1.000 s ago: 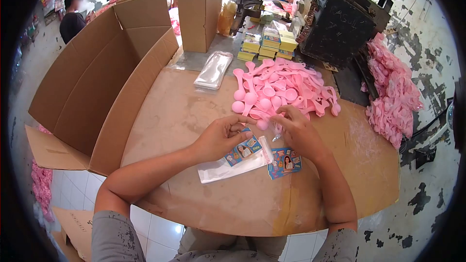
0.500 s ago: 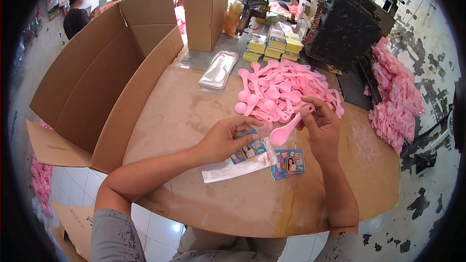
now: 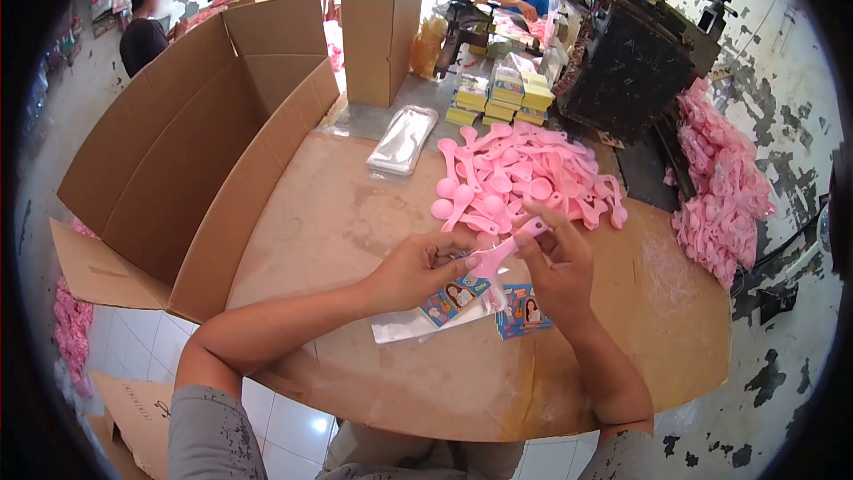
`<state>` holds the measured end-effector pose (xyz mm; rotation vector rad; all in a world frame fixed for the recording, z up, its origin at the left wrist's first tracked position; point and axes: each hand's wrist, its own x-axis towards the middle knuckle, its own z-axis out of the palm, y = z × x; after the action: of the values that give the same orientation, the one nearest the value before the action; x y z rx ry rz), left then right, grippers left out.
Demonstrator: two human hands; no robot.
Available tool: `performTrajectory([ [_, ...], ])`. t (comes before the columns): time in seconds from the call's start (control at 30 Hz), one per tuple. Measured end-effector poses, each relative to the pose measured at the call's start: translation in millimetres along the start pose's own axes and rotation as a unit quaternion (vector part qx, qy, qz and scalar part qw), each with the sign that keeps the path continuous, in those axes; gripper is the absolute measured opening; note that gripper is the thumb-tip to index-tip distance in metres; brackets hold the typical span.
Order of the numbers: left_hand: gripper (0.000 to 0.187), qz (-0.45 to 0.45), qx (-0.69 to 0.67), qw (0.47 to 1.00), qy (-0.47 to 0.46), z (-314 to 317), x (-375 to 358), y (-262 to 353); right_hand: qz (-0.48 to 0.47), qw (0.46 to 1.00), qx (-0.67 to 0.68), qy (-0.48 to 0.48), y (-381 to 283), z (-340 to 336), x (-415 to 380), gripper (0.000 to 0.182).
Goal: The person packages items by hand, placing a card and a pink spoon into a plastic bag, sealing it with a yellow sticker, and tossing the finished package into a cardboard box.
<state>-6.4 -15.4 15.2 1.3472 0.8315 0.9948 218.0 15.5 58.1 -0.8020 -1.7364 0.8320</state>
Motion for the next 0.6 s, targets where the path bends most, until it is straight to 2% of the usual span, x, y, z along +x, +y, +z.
performTrajectory([
  [0.07, 0.030, -0.016, -0.017, 1.000, 0.001, -0.6, -0.3, 2.1, 0.011, 1.000, 0.015, -0.007, -4.4, 2.5, -2.9, 0.038],
  [0.17, 0.029, 0.025, -0.039, 0.999, 0.006, 1.0, 1.6, 3.9, 0.007, 0.995, 0.011, -0.101, -1.4, 1.8, -2.9, 0.043],
  [0.27, 0.028, 0.024, -0.044, 0.999, 0.014, 0.6, -0.4, 9.1, -0.051, 0.970, -0.049, -0.232, -12.2, -1.5, 1.9, 0.048],
  [0.37, 0.028, 0.021, -0.070, 0.997, -0.022, -3.6, 0.7, 8.0, 0.064, 0.942, 0.131, -0.302, -16.9, -11.1, 8.4, 0.048],
  [0.47, 0.029, -0.007, -0.082, 0.994, -0.075, -3.7, -2.5, 14.5, 0.084, 0.949, 0.234, -0.192, -11.9, -13.3, 10.7, 0.042],
  [0.57, 0.029, -0.030, -0.078, 0.990, -0.112, -0.2, -5.9, 15.3, -0.049, 0.954, 0.041, -0.292, -25.5, -19.4, 12.5, 0.030],
  [0.6, 0.030, -0.039, -0.079, 0.988, -0.127, -0.1, -6.6, 17.2, -0.063, 0.950, 0.041, -0.303, -27.6, -22.4, 13.5, 0.026],
])
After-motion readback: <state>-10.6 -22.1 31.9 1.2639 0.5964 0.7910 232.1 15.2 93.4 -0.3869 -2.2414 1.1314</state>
